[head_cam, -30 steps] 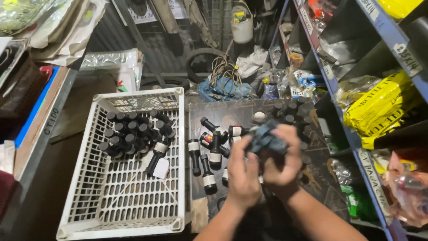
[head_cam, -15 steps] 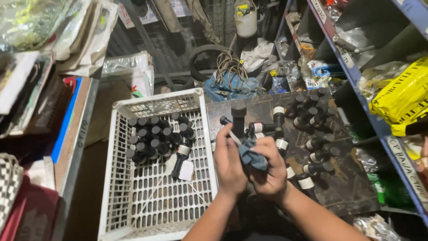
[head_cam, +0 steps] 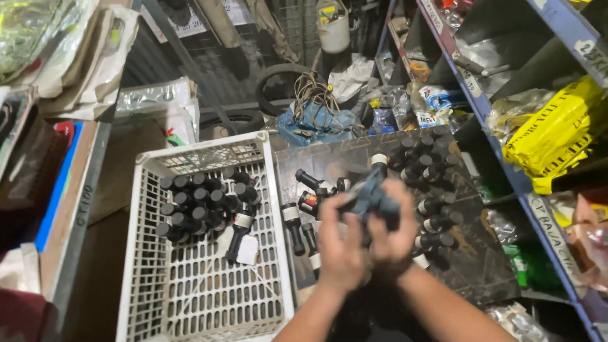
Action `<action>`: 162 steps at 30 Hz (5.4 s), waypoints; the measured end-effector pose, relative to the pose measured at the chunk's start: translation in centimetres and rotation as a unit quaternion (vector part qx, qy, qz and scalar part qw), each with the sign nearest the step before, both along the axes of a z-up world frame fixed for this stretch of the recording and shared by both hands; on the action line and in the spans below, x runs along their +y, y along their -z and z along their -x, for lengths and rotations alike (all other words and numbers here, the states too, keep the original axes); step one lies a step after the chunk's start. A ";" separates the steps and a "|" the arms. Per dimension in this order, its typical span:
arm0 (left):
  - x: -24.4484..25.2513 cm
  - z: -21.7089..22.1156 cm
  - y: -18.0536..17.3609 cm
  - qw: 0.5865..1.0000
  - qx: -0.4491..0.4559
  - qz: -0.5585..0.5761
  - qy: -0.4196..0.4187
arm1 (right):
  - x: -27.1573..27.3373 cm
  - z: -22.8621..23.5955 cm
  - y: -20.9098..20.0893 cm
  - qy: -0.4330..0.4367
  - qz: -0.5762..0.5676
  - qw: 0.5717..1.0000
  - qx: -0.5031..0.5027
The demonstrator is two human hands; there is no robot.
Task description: The person wipes small black cylindrical objects with a blue cloth. They pick up the objects from a white plastic basket and a nearby surface, wipe them thoroughly, and place them back into the basket.
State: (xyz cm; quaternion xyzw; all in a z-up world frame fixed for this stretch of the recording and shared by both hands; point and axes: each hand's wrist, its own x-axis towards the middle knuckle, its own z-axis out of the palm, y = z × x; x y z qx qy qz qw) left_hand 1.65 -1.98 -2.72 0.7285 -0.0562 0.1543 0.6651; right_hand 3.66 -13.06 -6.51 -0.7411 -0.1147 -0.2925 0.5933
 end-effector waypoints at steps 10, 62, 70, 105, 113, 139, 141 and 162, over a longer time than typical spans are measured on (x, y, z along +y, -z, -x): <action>-5.7 -0.3 -0.8 0.997 -0.012 0.067 -0.046 | -6.6 0.1 0.9 -0.196 -0.009 0.977 -0.080; -5.4 0.9 -4.5 0.998 -0.060 0.037 -0.001 | -6.2 0.2 -5.5 -0.088 -0.055 0.995 0.016; -5.3 1.1 -3.1 0.996 -0.040 0.052 -0.064 | -7.0 1.2 -2.0 -0.171 0.054 0.981 -0.073; -3.0 -0.1 -2.8 0.999 -0.039 -0.007 -0.009 | -3.4 1.6 -5.7 -0.179 -0.008 0.984 -0.007; -6.2 0.9 -1.2 0.995 -0.013 0.091 -0.034 | -6.7 -1.2 -4.8 -0.176 -0.017 0.983 -0.046; 3.3 0.9 -3.0 0.995 -0.001 0.045 0.089 | 2.0 1.5 -3.2 -0.078 0.002 0.995 -0.066; 3.0 0.7 -3.5 0.995 -0.008 0.044 0.084 | 1.9 1.3 -3.6 -0.088 -0.108 0.990 -0.017; -6.9 -2.4 1.3 0.969 -0.055 0.242 -0.016 | -6.1 0.2 -1.4 -0.121 0.058 0.983 -0.122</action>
